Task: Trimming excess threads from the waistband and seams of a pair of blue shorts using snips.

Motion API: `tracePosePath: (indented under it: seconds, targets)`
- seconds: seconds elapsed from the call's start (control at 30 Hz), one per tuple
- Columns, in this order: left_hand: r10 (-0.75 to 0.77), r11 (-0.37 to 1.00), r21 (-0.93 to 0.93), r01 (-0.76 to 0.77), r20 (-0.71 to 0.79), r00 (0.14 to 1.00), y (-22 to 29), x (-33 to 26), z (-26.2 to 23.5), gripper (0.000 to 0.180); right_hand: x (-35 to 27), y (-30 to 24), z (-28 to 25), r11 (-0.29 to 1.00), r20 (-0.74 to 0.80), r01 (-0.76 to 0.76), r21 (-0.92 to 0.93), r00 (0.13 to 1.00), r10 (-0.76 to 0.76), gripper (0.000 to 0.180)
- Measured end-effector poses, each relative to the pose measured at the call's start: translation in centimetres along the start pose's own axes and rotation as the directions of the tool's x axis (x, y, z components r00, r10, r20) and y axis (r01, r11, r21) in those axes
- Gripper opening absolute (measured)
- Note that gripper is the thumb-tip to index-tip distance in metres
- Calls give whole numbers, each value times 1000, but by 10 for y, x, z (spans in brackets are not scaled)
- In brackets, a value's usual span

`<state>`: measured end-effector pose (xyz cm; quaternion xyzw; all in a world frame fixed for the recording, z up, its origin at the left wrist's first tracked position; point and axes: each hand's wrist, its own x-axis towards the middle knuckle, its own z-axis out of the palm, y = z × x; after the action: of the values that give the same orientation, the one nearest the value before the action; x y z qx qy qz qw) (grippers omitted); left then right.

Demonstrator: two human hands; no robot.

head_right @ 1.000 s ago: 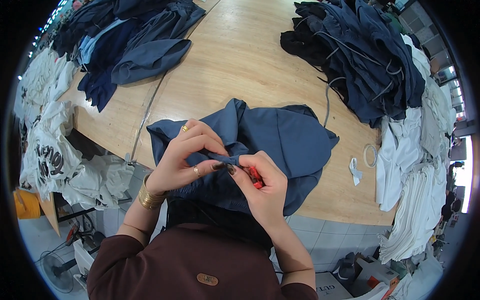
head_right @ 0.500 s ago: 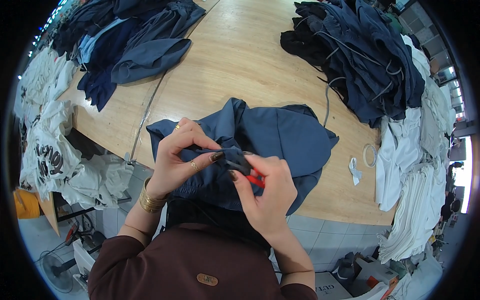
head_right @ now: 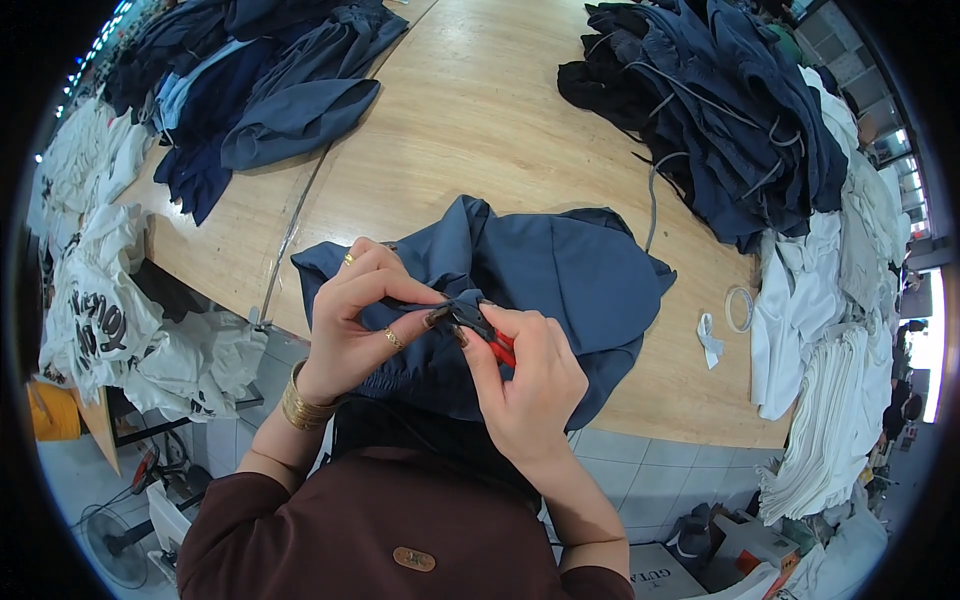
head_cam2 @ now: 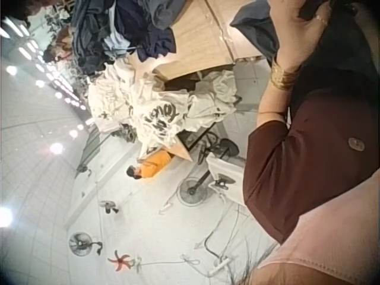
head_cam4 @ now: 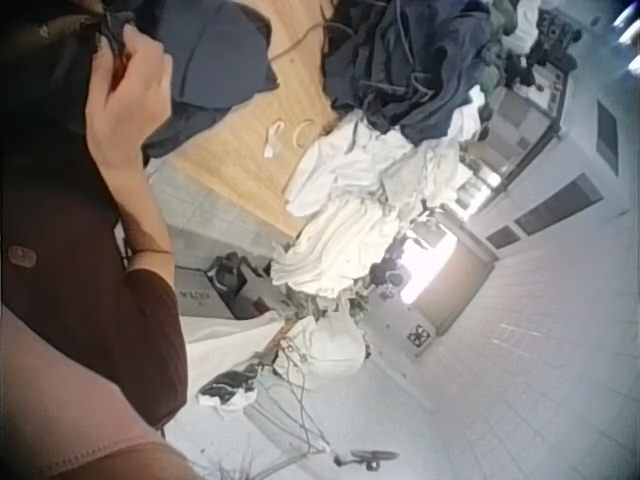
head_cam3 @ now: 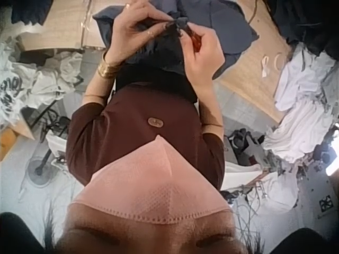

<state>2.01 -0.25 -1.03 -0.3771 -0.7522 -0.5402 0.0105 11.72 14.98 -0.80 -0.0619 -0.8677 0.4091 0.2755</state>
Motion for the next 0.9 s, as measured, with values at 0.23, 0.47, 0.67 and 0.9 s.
tracePosePath:
  seconds: [0.23, 0.47, 0.67, 0.9]
  targets:
    - [9, 1000, 24, -9, -10, 1000, 2, 0, 0, 18, 0, 0, -1, 1000, 4, -11, -7, 1000, 11, 18]
    - [23, 999, 25, -23, -2, 1000, 1, 0, 0, 19, 1, 1, 1, 1000, -1, -16, 24, 1000, 16, 17]
    - [30, 999, 26, -30, -4, 1000, 0, 1, 0, 19, 4, 0, -1, 1000, 5, 25, -11, 1000, -25, 17]
    - [24, 1000, 10, -24, -1, 1000, 1, 2, -1, 19, 4, 0, -3, 999, 25, 26, -35, 999, -25, 17]
